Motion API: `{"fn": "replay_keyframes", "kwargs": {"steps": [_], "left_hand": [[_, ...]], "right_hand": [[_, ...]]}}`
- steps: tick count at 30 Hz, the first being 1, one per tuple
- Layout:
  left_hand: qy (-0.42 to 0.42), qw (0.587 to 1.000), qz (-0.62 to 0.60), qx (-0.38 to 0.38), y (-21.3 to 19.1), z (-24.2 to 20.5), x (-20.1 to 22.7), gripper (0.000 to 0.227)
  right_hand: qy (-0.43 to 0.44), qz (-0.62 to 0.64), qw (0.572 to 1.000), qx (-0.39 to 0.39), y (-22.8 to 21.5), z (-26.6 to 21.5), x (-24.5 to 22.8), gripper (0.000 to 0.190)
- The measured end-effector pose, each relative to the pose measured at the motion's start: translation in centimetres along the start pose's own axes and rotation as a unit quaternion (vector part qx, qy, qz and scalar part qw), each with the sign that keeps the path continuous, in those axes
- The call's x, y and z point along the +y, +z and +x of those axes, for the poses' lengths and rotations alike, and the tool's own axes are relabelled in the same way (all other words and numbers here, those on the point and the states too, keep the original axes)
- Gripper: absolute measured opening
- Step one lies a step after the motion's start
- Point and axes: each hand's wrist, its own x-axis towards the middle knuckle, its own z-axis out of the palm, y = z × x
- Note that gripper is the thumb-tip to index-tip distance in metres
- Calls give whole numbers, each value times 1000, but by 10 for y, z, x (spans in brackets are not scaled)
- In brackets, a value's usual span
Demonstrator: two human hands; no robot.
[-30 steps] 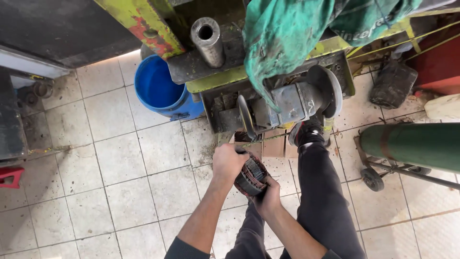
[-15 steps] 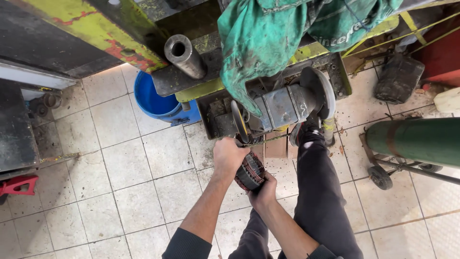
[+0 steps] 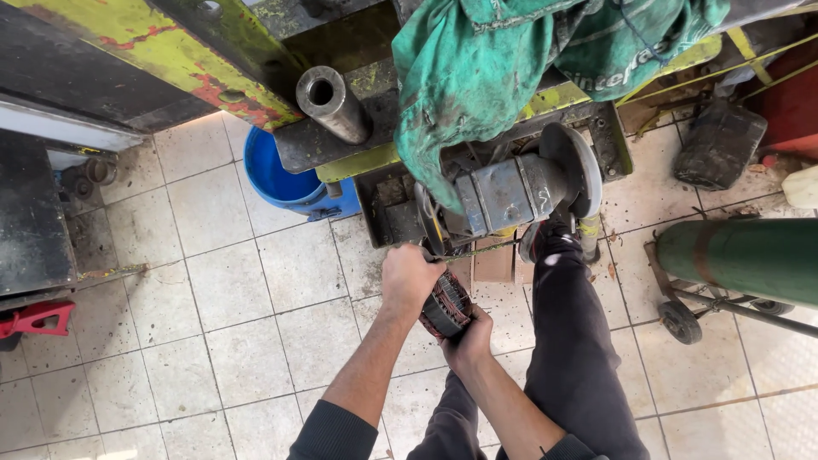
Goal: The person holds a cylindrical metal part with copper windings and repeatedly presses its edges against a bench grinder wheel. The part is rotated and repositioned by hand to grind different sections while standing in a workshop.
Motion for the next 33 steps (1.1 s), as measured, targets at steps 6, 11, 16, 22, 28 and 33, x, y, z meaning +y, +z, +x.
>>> {"fn": "replay_keyframes", "kwargs": {"steps": [6,11,16,22,28,33], "left_hand": [[-3,1000,12,3,-3,1,1,31],[0,1000,14,7,-6,-5,4,28],[12,1000,17,13,-4,-1,4,26],[11,1000,11,13,-3,-2,3,29],[11,999,22,21,2,3,-1,29],[9,999,29,12,3,5,-7,32]], "right_hand": [[3,-10,1000,-1,23,-33,-3,27],[4,-11,1000,-2,24,-39,-3,28],[3,-6,1000,1,-11,20,4,27],[6,-3,1000,3,11,-13,-3,27],[7,-23,1000,2,13,-19,-5,28],[10,-31,999,7,19,-30,-7,23]]}}
